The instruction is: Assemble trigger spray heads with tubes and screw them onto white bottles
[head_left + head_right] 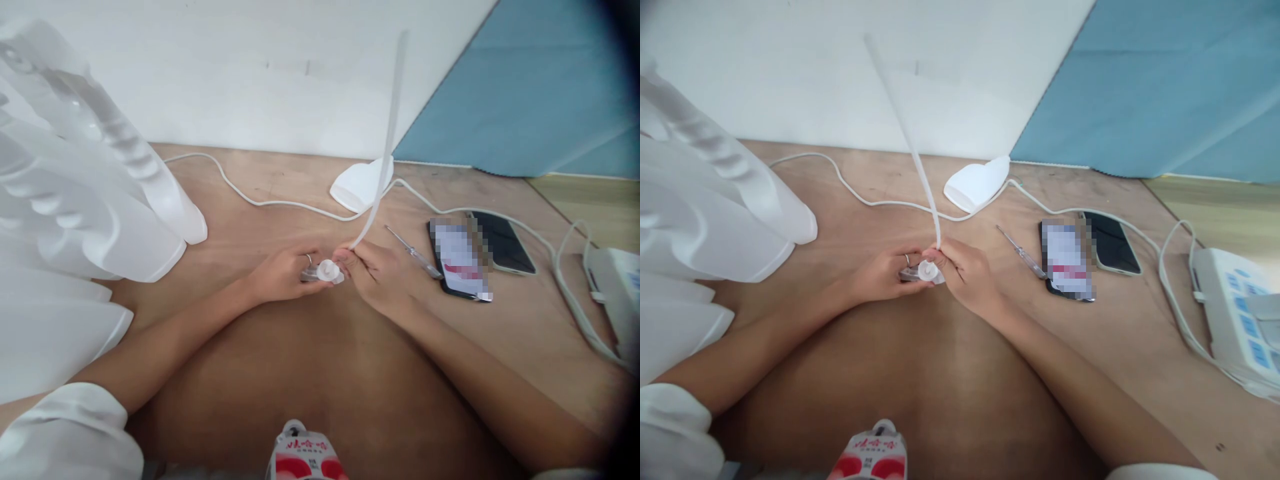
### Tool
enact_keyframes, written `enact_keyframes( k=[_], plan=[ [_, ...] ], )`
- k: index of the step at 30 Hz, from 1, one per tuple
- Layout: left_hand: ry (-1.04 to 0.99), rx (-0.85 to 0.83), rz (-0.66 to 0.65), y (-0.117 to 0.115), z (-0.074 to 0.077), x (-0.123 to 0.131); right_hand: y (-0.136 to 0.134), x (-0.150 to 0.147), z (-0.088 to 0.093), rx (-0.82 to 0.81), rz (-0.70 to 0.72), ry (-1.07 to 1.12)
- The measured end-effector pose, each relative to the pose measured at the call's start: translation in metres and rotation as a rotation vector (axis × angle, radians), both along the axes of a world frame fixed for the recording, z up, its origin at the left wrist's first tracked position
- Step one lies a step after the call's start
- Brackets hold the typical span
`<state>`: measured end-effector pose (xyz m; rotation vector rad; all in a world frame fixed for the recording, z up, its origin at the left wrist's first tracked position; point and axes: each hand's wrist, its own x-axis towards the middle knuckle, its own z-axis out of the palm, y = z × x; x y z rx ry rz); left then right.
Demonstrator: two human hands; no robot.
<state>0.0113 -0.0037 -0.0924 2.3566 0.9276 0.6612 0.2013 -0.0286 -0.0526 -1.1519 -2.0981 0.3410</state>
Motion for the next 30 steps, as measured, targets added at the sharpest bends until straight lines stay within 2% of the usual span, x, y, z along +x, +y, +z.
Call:
enact_keyframes(
  k=[11, 17, 25, 30],
  plan=[
    [0.006, -0.027, -0.027, 0.001, 0.001, 0.001, 0.001, 0.000, -0.007, 0.054, 0.056, 0.042],
    [0.008, -0.029, -0.023, 0.001, 0.001, 0.000, -0.004, -0.003, -0.013, 0.003, -0.008, 0.121],
    [-0.029, -0.002, -0.060, 0.002, -0.003, 0.000, 0.000, -0.007, -0.023, 0.043, 0.066, 0.151],
    [-0.035, 0.036, -0.080, 0.003, -0.001, 0.002, 0.001, -0.008, -0.032, -0.031, 0.088, 0.185]
  ],
)
